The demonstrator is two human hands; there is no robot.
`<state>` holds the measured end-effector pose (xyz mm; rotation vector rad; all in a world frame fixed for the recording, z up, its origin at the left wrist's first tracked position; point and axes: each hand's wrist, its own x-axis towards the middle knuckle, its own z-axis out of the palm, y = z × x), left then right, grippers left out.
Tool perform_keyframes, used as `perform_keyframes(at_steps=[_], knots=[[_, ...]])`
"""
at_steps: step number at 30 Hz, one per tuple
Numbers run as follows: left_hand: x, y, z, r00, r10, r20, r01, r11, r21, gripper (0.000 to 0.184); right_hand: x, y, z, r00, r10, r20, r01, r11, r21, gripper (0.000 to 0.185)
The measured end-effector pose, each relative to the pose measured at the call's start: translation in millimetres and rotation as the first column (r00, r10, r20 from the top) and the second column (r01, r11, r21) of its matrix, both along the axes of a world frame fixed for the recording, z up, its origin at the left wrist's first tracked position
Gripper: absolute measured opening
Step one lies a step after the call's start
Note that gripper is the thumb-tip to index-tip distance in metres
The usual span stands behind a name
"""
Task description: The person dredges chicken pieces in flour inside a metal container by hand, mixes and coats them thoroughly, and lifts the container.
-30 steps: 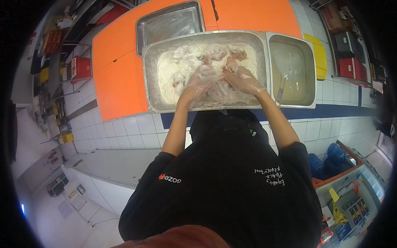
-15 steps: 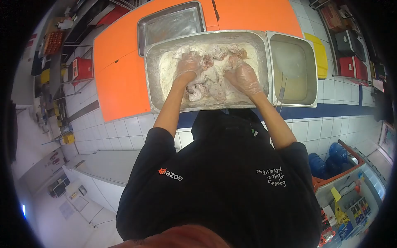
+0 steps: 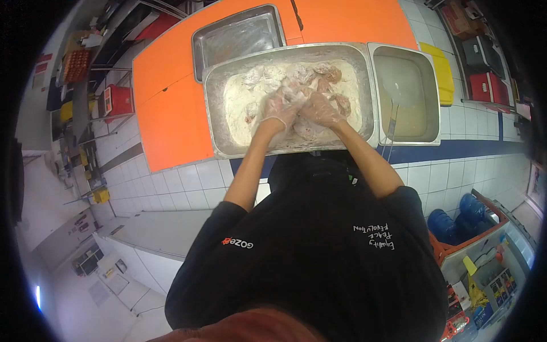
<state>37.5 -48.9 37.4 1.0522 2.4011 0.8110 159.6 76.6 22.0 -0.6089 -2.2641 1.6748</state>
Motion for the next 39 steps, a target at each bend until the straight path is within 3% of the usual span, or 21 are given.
perform_keyframes(at_steps=[1, 3, 5, 6, 7, 9, 11, 13, 15, 16, 18, 19, 21, 22, 24, 28, 30, 31, 33, 37, 39], knots=[[6.6, -3.3, 16.9, 0.91, 0.057, 0.41, -0.054, 0.998, -0.019, 0.071, -0.8, -2.6, 1.2, 0.995, 0.032, -0.095, -0.027, 0.998, 0.052, 0.039], [-1.3, -14.5, 39.4, 0.918, 0.056, 0.393, -0.044, 0.998, -0.039, 0.074, 6.6, -2.4, 57.9, 0.932, 0.098, 0.35, -0.046, 0.987, -0.154, 0.041], [-7.8, -22.3, 48.8, 0.473, 0.346, 0.811, -0.461, 0.881, -0.107, 0.064, 6.3, 2.6, 28.5, 0.914, 0.1, 0.394, -0.046, 0.988, -0.144, 0.041], [-8.7, -29.3, 22.4, 0.467, 0.355, 0.81, -0.465, 0.878, -0.117, 0.064, 6.9, -1.9, 22.6, 0.902, 0.109, 0.417, -0.052, 0.988, -0.147, 0.041], [-10.4, -40.4, -26.6, 0.507, 0.363, 0.782, -0.589, 0.808, 0.006, 0.068, 7.7, -6.6, 16.7, 0.89, 0.119, 0.44, -0.057, 0.987, -0.15, 0.042], [-7.6, -40.6, -30.7, 0.549, 0.38, 0.744, -0.687, 0.712, 0.143, 0.073, 2.2, -11.0, 20.1, 0.971, -0.061, 0.229, 0.156, 0.893, -0.423, 0.047], [3.3, -17.3, 42.0, 0.668, 0.398, 0.629, -0.628, 0.754, 0.19, 0.072, -2.0, -14.3, 34.4, 0.947, -0.039, 0.32, 0.168, 0.907, -0.386, 0.048], [7.4, -8.4, 42.6, 0.683, 0.379, 0.624, -0.625, 0.745, 0.232, 0.063, -0.1, -16.1, 55.9, 0.911, -0.026, 0.412, 0.182, 0.921, -0.343, 0.049], [7.5, 6.0, 35.6, 0.62, 0.351, 0.701, -0.72, 0.61, 0.332, 0.068, 4.9, -17.6, 74.1, 0.951, 0.079, 0.299, 0.013, 0.956, -0.294, 0.052], [9.4, 9.4, 35.3, 0.623, 0.347, 0.701, -0.716, 0.613, 0.333, 0.068, 7.9, -16.8, 62.7, 0.952, 0.074, 0.298, 0.017, 0.956, -0.294, 0.052], [12.7, 14.8, 33.0, 0.779, 0.465, 0.422, -0.624, 0.647, 0.439, 0.08, 16.1, -14.8, 37.9, 0.937, 0.104, 0.333, 0.003, 0.952, -0.306, 0.053], [9.0, 16.7, 30.9, 0.782, 0.461, 0.42, -0.62, 0.65, 0.44, 0.08, 19.9, -14.8, 33.3, 0.932, 0.112, 0.344, 0.0, 0.951, -0.31, 0.054], [-0.3, 16.5, 16.4, 0.827, 0.563, 0.001, -0.558, 0.819, 0.135, 0.087, 27.4, -18.9, 36.8, 0.992, 0.117, 0.047, -0.111, 0.986, -0.126, 0.052], [0.3, 16.6, 11.2, 0.828, 0.56, 0.0, -0.555, 0.821, 0.134, 0.087, 30.6, -20.8, 35.0, 0.99, 0.129, -0.052, -0.132, 0.99, -0.057, 0.052], [3.2, 18.6, 4.3, 0.849, 0.503, -0.163, -0.463, 0.856, 0.227, 0.091, 33.0, -25.6, 28.7, 0.947, -0.014, 0.32, 0.051, 0.993, -0.105, 0.041], [7.3, 19.3, 12.1, 0.878, 0.414, -0.239, -0.372, 0.906, 0.204, 0.088, 36.0, -30.3, 54.9, 0.982, 0.026, 0.186, 0.029, 0.958, -0.285, 0.033], [13.7, 21.8, 33.4, 0.892, 0.45, -0.051, -0.439, 0.886, 0.148, 0.088, 42.0, -33.2, 82.0, 0.985, 0.022, 0.171, 0.042, 0.931, -0.364, 0.026], [13.8, 21.4, 31.7, 0.892, 0.449, -0.052, -0.438, 0.887, 0.147, 0.088, 42.5, -34.2, 80.3, 0.985, 0.022, 0.17, 0.043, 0.93, -0.365, 0.026], [13.6, 20.7, 33.7, 0.876, 0.477, 0.066, -0.478, 0.846, 0.234, 0.084, 42.2, -37.0, 78.7, 0.996, 0.061, 0.06, -0.031, 0.914, -0.404, 0.025], [9.8, 18.4, 41.4, 0.885, 0.463, -0.05, -0.451, 0.879, 0.155, 0.081, 37.4, -44.0, 105.9, 0.98, 0.079, 0.181, -0.012, 0.939, -0.344, 0.024], [6.2, 19.5, 28.9, 0.872, 0.48, -0.098, -0.431, 0.847, 0.312, 0.072, 35.8, -43.8, 122.6, 0.958, 0.1, 0.268, 0.007, 0.928, -0.371, 0.027]])
